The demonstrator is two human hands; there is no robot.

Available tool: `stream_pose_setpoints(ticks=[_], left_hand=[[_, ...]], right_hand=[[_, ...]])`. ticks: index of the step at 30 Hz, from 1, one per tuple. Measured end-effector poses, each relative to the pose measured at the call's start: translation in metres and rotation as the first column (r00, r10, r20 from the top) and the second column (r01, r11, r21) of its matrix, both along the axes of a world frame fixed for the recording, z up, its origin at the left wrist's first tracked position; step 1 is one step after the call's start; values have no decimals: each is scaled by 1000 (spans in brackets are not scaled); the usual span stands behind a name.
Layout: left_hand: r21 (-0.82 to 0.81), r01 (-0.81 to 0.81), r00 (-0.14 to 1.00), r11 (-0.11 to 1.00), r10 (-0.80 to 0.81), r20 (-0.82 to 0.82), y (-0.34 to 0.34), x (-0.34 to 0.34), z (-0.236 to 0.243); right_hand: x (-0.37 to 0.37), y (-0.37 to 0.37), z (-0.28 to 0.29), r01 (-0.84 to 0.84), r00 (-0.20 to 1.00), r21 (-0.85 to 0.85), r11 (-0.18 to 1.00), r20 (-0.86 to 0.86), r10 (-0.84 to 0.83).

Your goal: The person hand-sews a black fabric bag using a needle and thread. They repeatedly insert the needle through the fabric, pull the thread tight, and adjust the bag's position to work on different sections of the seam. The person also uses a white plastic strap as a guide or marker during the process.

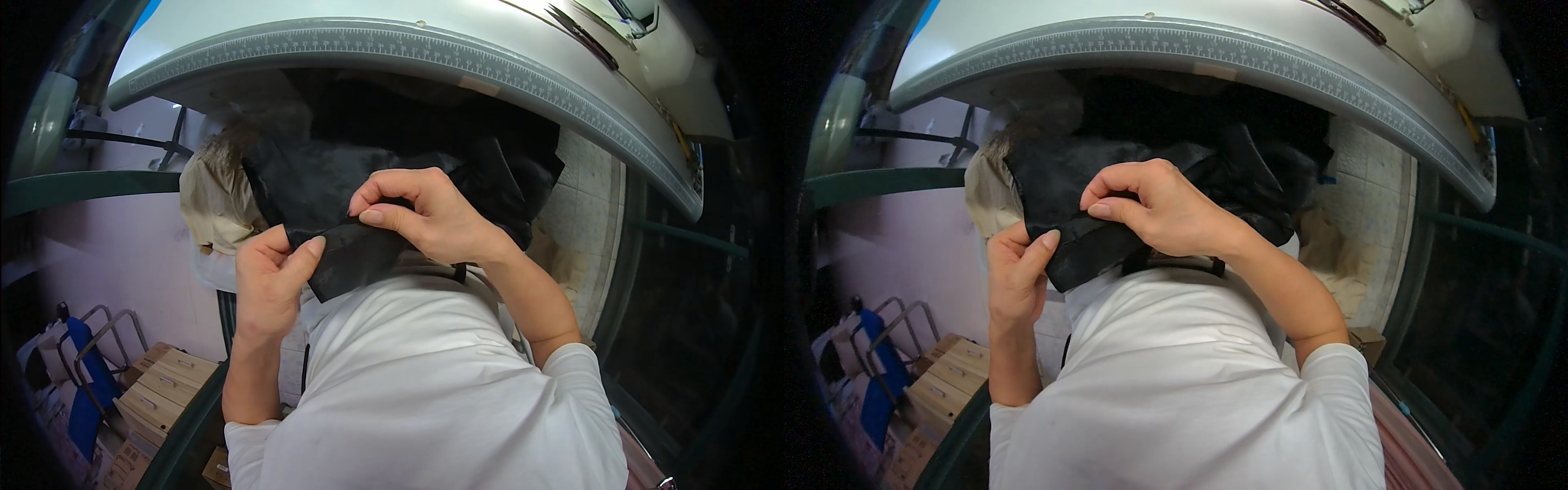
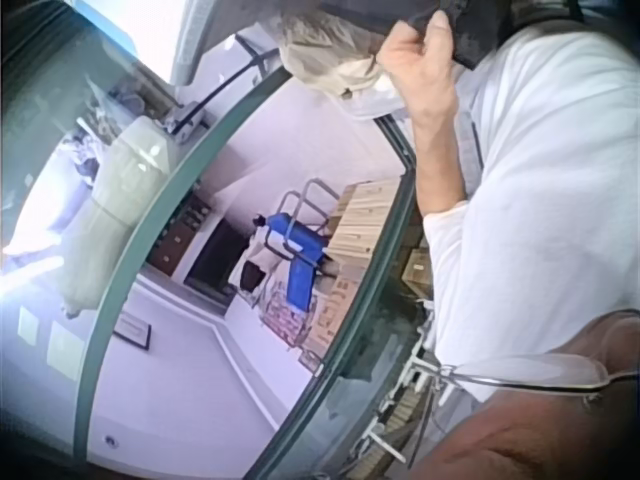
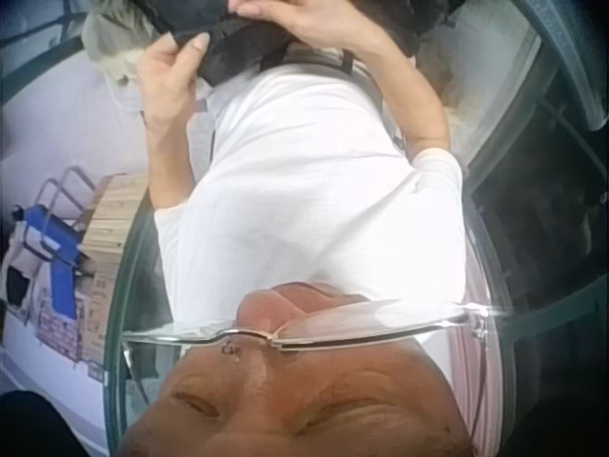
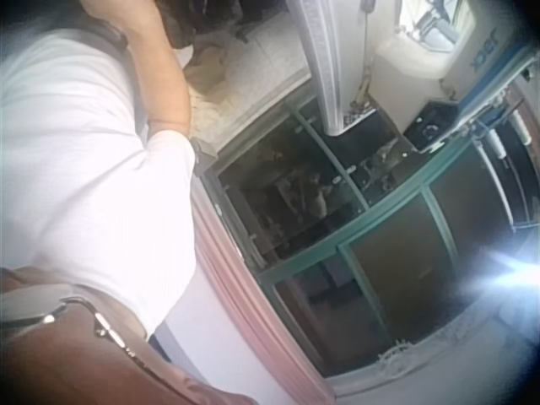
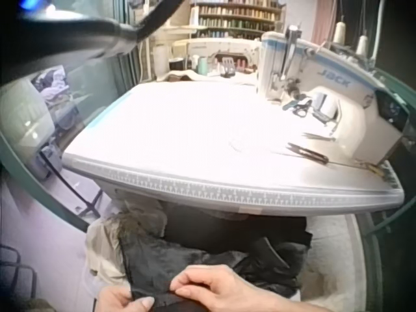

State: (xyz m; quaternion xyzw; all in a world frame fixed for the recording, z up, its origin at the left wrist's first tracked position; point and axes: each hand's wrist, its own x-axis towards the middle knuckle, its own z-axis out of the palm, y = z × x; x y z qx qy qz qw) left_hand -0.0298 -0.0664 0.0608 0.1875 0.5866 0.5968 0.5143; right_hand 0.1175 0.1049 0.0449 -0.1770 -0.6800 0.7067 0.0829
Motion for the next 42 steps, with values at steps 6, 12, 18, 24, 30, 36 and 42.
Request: stream_pose_setpoints(ticks=[6, 12, 18, 24, 30, 36, 42], left_hand=[[-33, -54, 995, 998, 51, -90, -13, -9, -5], [-10, -128, 989, 992, 127, -73, -16, -7, -5], [22, -145, 988, 989, 146, -42, -20, -7, -5], [-53, -166, 986, 985, 166, 3, -36, -7, -16], [-169, -187, 982, 968, 187, -18, -45, 1, -22], [-133, -215, 973, 968, 223, 53, -49, 1, -37], [-147, -155, 932, 977, 194, 307, -34, 8, -40]], right_hand=[[-1, 1, -2, -1, 1000, -50, 999, -2, 1], [-4, 0, -3, -5, 1000, -28, 1000, -1, 5], [-6, -5, -11, 17, 1000, 99, 995, -26, -15], [-9, -14, -24, 10, 994, 395, 918, -105, 34], [-10, -24, -36, 7, 991, 468, 884, -118, 55], [-11, -28, -42, 13, 992, 520, 854, -117, 56], [-9, -31, -46, 3, 996, 517, 856, -81, 46]])
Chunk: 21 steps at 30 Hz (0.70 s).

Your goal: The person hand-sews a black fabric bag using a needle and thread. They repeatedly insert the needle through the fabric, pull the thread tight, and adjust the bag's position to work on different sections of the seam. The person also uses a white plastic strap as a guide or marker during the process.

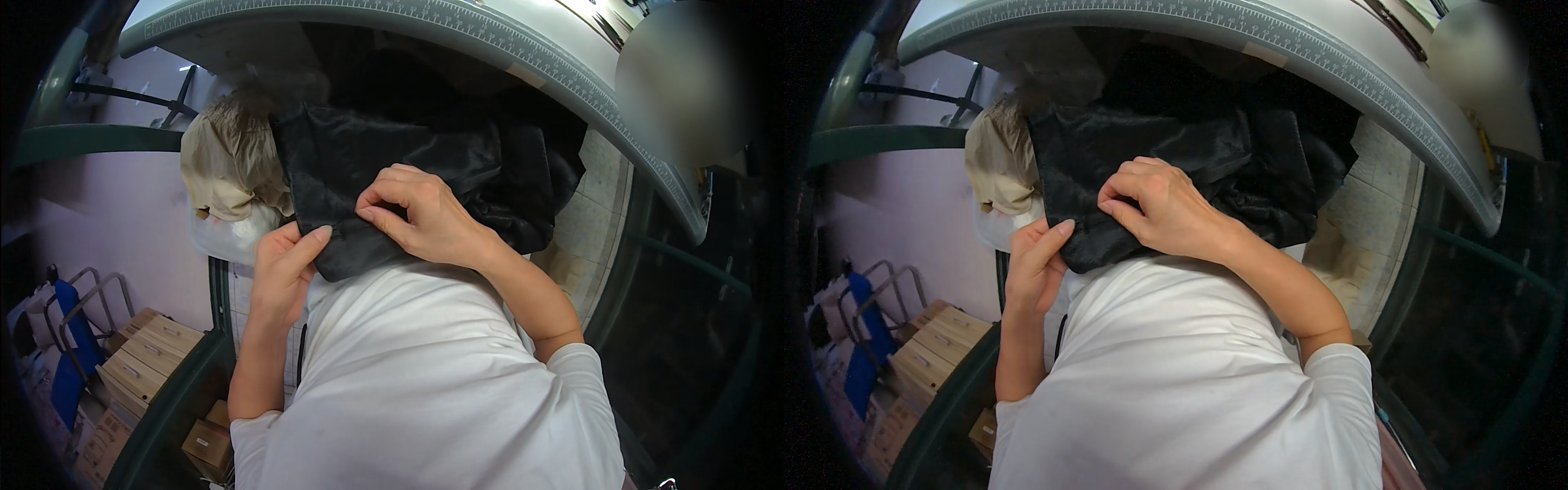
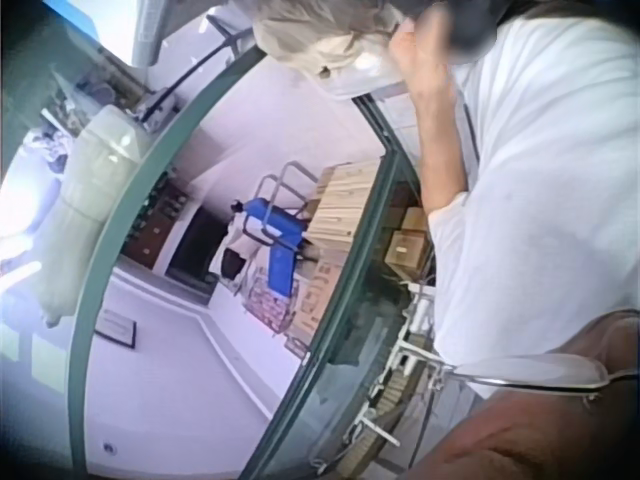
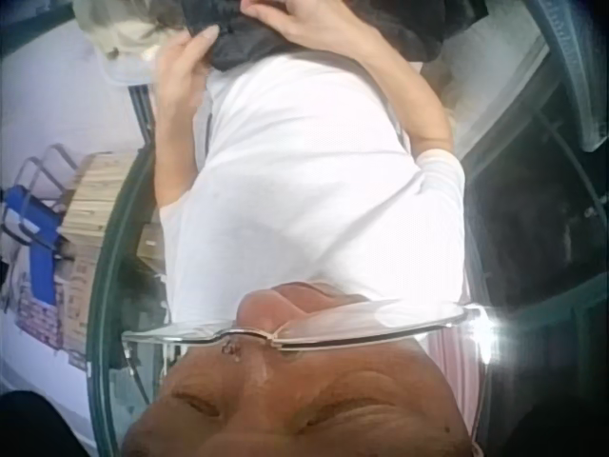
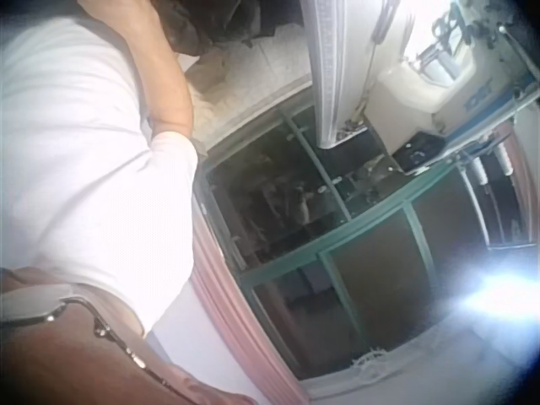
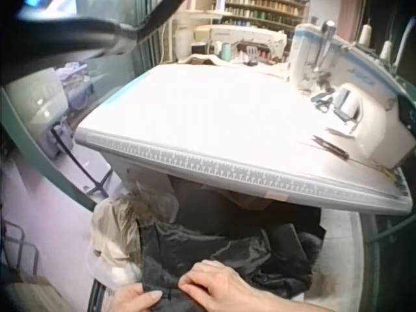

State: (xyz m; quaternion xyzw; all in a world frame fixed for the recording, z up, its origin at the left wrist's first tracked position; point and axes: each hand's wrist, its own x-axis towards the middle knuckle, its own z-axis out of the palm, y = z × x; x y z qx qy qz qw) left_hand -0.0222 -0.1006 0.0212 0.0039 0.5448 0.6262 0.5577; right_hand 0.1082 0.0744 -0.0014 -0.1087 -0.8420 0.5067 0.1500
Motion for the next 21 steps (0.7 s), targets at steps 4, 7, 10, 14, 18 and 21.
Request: stream_pose_setpoints(ticks=[4, 7, 10, 14, 18, 21], left_hand=[[14, 17, 1000, 1000, -18, 16, 4, 3, -13], [23, 29, 999, 999, -29, -23, 5, 3, -11], [37, 35, 997, 999, -32, -68, 5, 2, -5], [52, 32, 996, 998, -28, -81, 4, 2, -2], [69, 35, 997, 997, -30, -74, 1, 1, -5], [91, 11, 998, 996, -6, -63, 0, 2, -9]], right_hand=[[0, 0, 0, -10, 1000, 5, 1000, -1, 10], [0, 0, 2, -6, 1000, -6, 1000, 6, 6], [-1, 0, 4, -21, 1000, -12, 1000, 20, 22], [-3, -4, 8, 21, 1000, -52, 998, -22, -23], [-3, -5, 7, 15, 998, -24, 1000, -60, -16], [-3, -7, 2, 2, 997, -2, 1000, -84, -2]])
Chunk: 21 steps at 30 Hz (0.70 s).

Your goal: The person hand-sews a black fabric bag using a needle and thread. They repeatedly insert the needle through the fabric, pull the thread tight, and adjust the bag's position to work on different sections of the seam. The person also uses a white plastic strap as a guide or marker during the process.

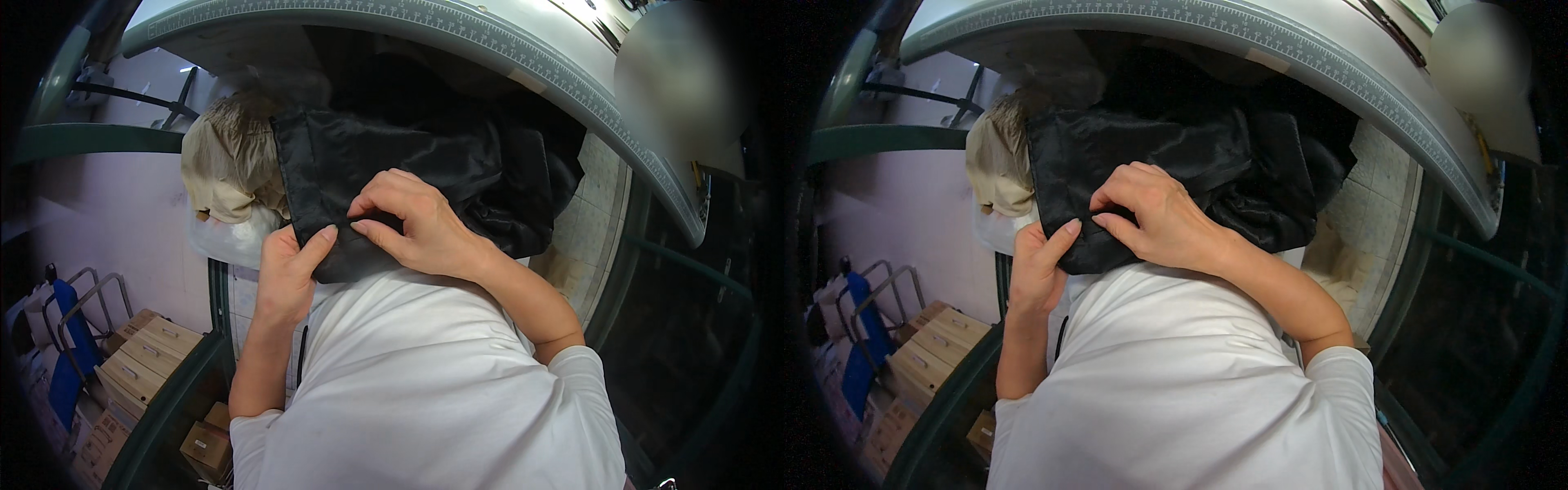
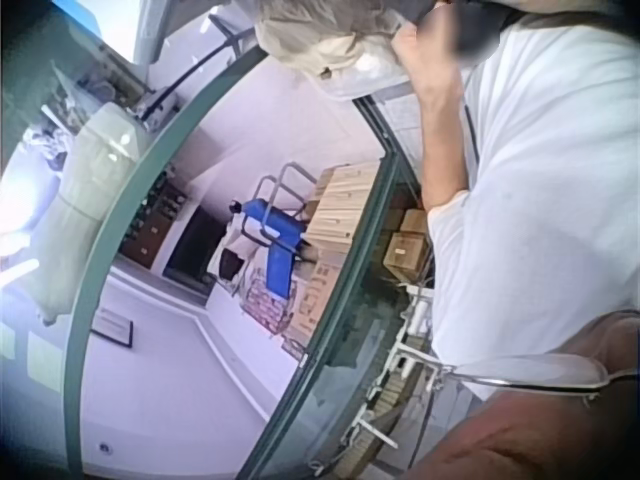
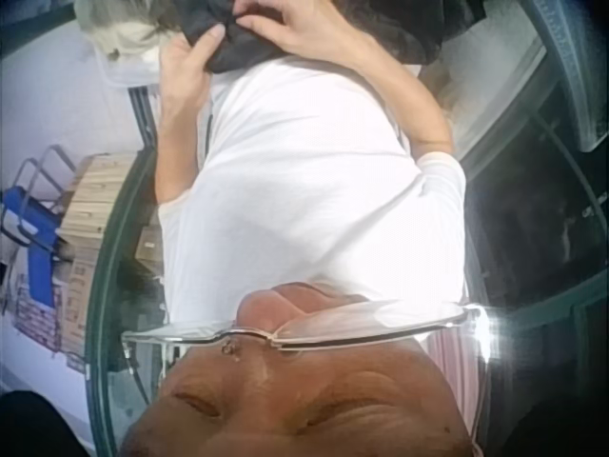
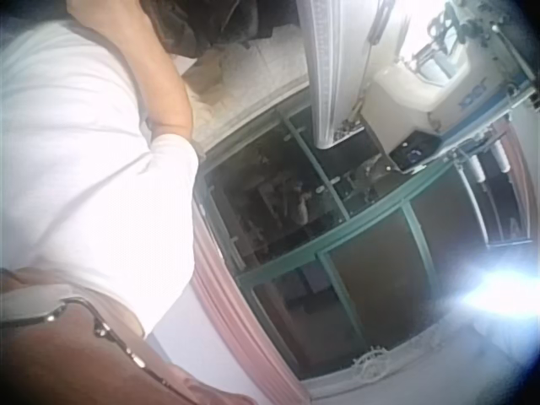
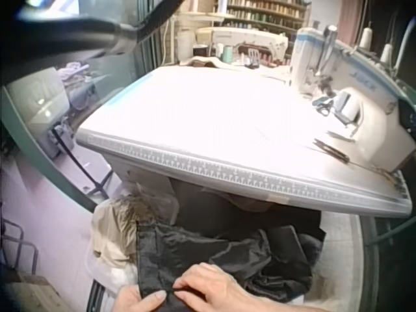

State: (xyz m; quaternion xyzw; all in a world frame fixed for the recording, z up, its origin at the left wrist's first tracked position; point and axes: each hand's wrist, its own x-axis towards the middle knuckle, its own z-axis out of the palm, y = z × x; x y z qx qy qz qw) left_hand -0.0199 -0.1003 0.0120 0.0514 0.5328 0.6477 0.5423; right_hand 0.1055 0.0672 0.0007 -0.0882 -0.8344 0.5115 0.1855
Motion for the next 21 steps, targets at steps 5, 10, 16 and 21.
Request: stream_pose_setpoints(ticks=[5, 10, 16, 21], left_hand=[[37, -34, 999, 999, 32, 44, -2, 0, -6], [35, -56, 992, 998, 52, 114, -1, -2, -2], [2, -40, 997, 999, 40, 71, 4, 2, 6], [-16, -27, 1000, 1000, 27, -12, 5, 5, 5]], right_hand=[[1, -3, 1, 29, 999, 42, 999, -17, -29], [3, -4, 1, 59, 997, 99, 993, -63, -53], [3, -6, -1, 62, 997, 88, 994, -52, -57], [3, -3, 0, 88, 993, 86, 992, -91, -80]])
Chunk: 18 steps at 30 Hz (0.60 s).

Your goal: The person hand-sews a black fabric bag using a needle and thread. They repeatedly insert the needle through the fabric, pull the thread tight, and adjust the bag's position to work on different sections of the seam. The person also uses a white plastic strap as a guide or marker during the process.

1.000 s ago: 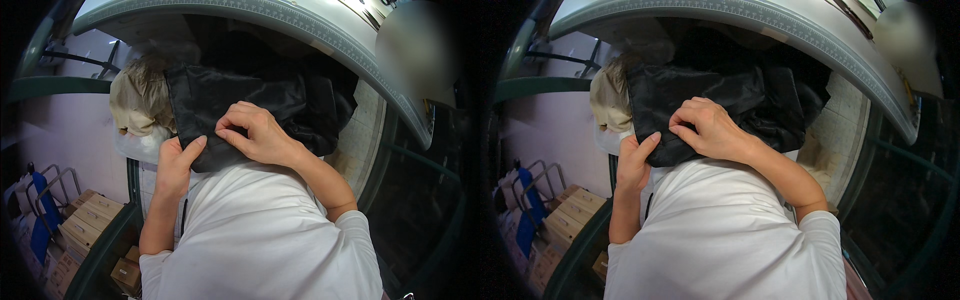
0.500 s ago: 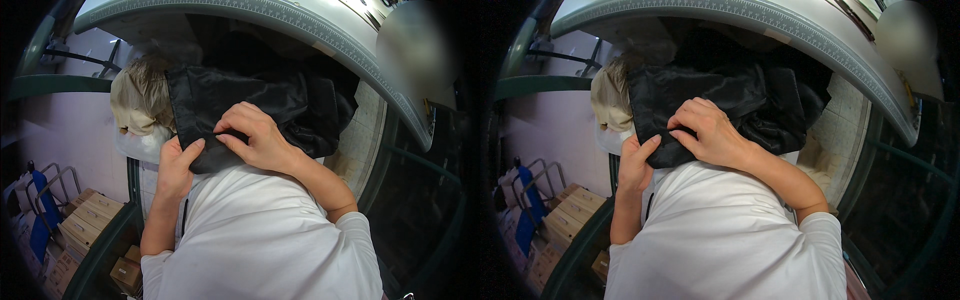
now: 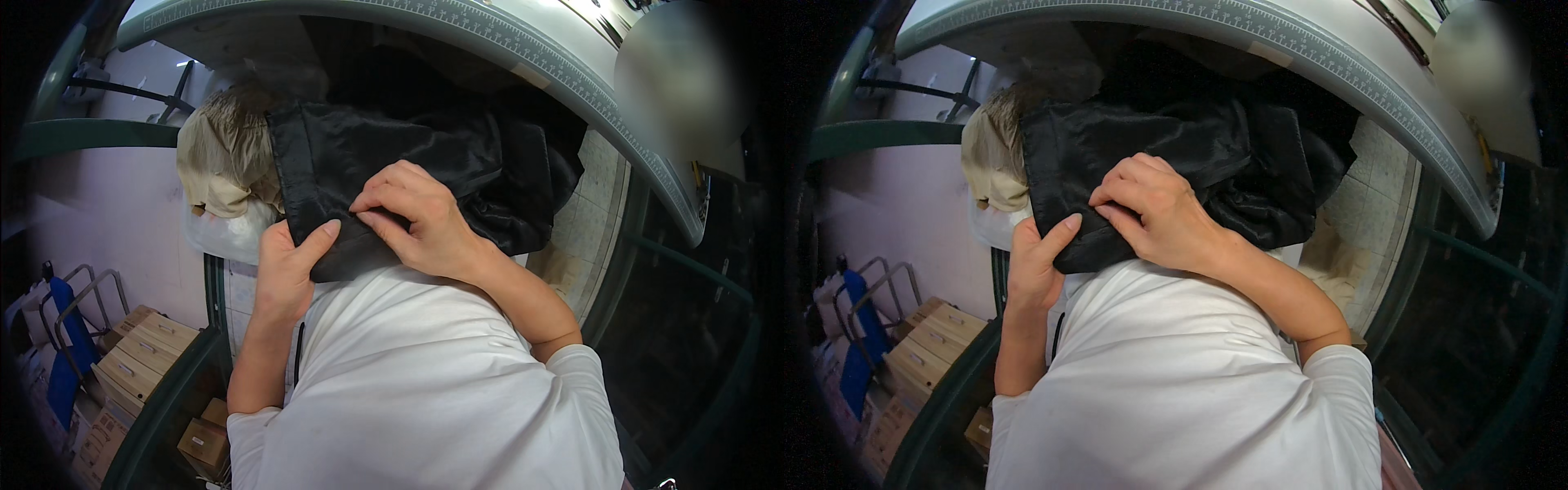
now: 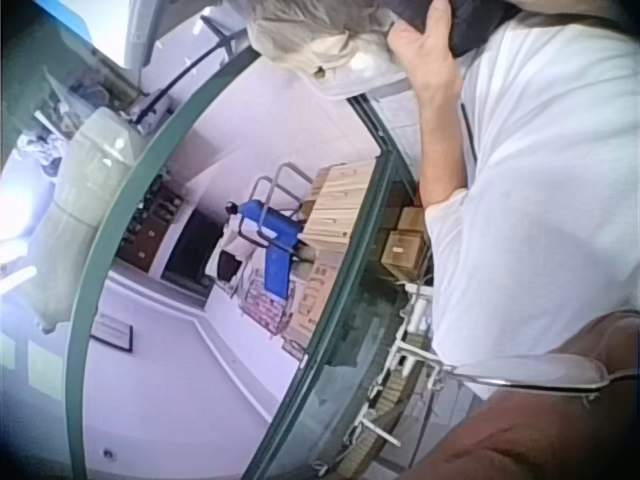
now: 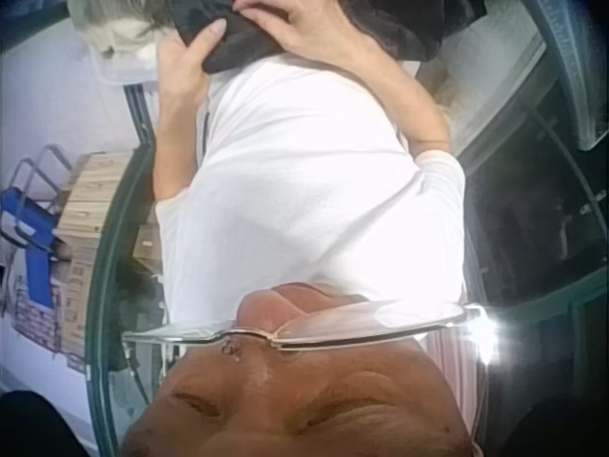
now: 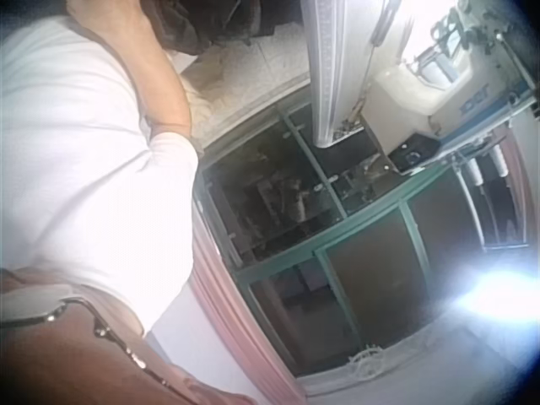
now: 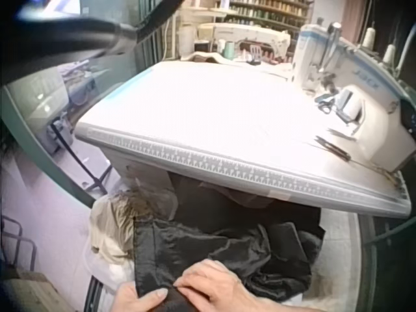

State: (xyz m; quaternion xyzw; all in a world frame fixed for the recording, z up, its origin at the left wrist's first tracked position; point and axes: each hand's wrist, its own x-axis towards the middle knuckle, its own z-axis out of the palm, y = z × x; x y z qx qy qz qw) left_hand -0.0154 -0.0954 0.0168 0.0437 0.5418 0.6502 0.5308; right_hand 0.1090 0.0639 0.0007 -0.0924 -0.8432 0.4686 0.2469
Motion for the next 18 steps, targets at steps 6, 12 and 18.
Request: stream_pose_setpoints(ticks=[6, 12, 18], left_hand=[[9, -47, 998, 999, 47, 52, 0, 0, 12], [42, -50, 997, 998, 48, 60, 4, 1, 24], [92, -79, 987, 993, 65, 145, 4, -3, 29]], right_hand=[[14, 20, 10, 66, 998, 14, 998, -13, -66], [19, 20, 20, 58, 998, 10, 998, -40, -58], [10, 10, 27, -15, 996, 28, 999, -92, 18]])
